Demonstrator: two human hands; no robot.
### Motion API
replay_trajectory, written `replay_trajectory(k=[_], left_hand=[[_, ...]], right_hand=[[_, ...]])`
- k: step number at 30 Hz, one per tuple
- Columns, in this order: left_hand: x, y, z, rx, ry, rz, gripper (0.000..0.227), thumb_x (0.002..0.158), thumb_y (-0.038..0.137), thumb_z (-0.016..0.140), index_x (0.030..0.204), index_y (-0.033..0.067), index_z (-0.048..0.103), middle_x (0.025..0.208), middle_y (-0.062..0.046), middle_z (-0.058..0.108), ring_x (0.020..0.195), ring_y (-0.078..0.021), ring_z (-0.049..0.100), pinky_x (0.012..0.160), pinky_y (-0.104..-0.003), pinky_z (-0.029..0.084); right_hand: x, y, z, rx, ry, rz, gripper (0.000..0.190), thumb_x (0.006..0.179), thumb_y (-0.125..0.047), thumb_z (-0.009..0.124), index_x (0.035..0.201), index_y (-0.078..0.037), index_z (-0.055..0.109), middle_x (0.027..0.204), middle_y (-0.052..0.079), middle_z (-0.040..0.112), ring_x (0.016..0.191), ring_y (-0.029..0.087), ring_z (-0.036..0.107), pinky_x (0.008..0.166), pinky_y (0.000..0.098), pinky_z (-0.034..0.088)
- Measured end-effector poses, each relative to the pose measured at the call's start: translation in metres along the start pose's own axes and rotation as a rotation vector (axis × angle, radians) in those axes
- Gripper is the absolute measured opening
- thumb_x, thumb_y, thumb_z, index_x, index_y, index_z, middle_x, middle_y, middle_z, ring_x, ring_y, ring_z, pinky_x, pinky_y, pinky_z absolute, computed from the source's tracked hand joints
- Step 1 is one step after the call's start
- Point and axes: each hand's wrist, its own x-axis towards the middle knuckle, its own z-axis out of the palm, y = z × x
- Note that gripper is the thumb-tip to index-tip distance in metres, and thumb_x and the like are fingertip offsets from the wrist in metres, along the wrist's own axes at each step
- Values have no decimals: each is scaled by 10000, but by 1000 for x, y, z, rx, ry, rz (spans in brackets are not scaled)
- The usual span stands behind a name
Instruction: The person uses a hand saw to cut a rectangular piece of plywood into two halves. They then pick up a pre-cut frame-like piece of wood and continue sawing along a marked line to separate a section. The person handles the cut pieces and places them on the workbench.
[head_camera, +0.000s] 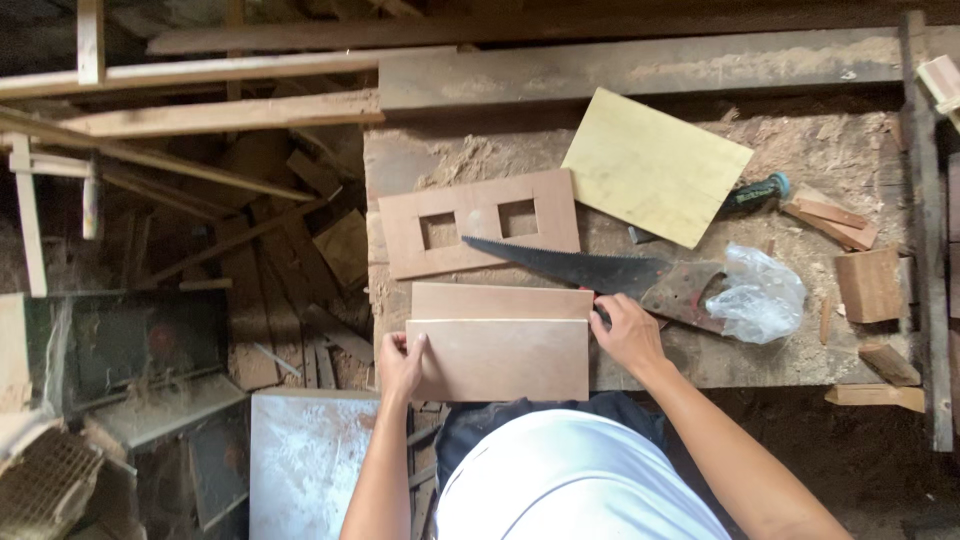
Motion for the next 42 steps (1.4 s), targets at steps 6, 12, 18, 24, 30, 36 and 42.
replay_trajectory(k=[6,12,18,24,30,36,42], left_hand=[[-1,-17,5,-32,42,-1,419,882,348,762,1064,-4,627,1011,-145,713,927,-232,669,859,-356,530],[-2,-45,-23,-83,47,-142,446,947,367,695,1163,-3,567,1118,-169,679,1020,-260,648,896,-378,518],[-7,-44,-38,-73,301,-62,406,924,322,731,1138,-1,607,1075,-137,689,987,-238,647,890,-385,511],[3,7,-45,-232,239,-66,334,946,318,716,1097,28,648,964,-74,686,849,-163,621,777,-338,532],[29,53,-41,-342,141,-111,271,945,270,721,1087,57,630,910,-45,644,807,-135,576,721,-308,503],[76,82,-14,-507,137,-7,258,962,252,735,1043,32,628,917,-35,661,847,-128,581,774,-286,500],[117,106,19,-556,201,47,208,953,191,710,1063,23,656,991,-42,709,900,-104,641,838,-264,528]], right_hand=[[4,-10,13,-36,-326,241,340,911,-431,684,874,-97,732,818,119,751,787,322,740,756,426,576],[3,-31,35,156,-321,194,378,831,-399,747,963,-49,695,861,137,765,798,303,742,732,415,571],[14,-35,63,328,-338,208,412,802,-314,800,1099,-41,715,988,117,753,790,208,733,747,340,579],[19,-16,67,571,-390,411,384,851,-241,794,1166,-32,728,1013,79,767,893,159,723,814,300,571],[46,-1,54,944,-370,650,426,916,-146,694,1333,-80,636,1284,76,679,1141,170,659,983,328,540],[99,23,44,1246,-278,560,475,946,-134,657,1399,-20,570,1379,97,628,1215,170,616,1023,337,521],[154,33,41,1175,-229,505,566,944,-143,678,1463,10,511,1448,110,592,1263,175,582,1034,338,469]])
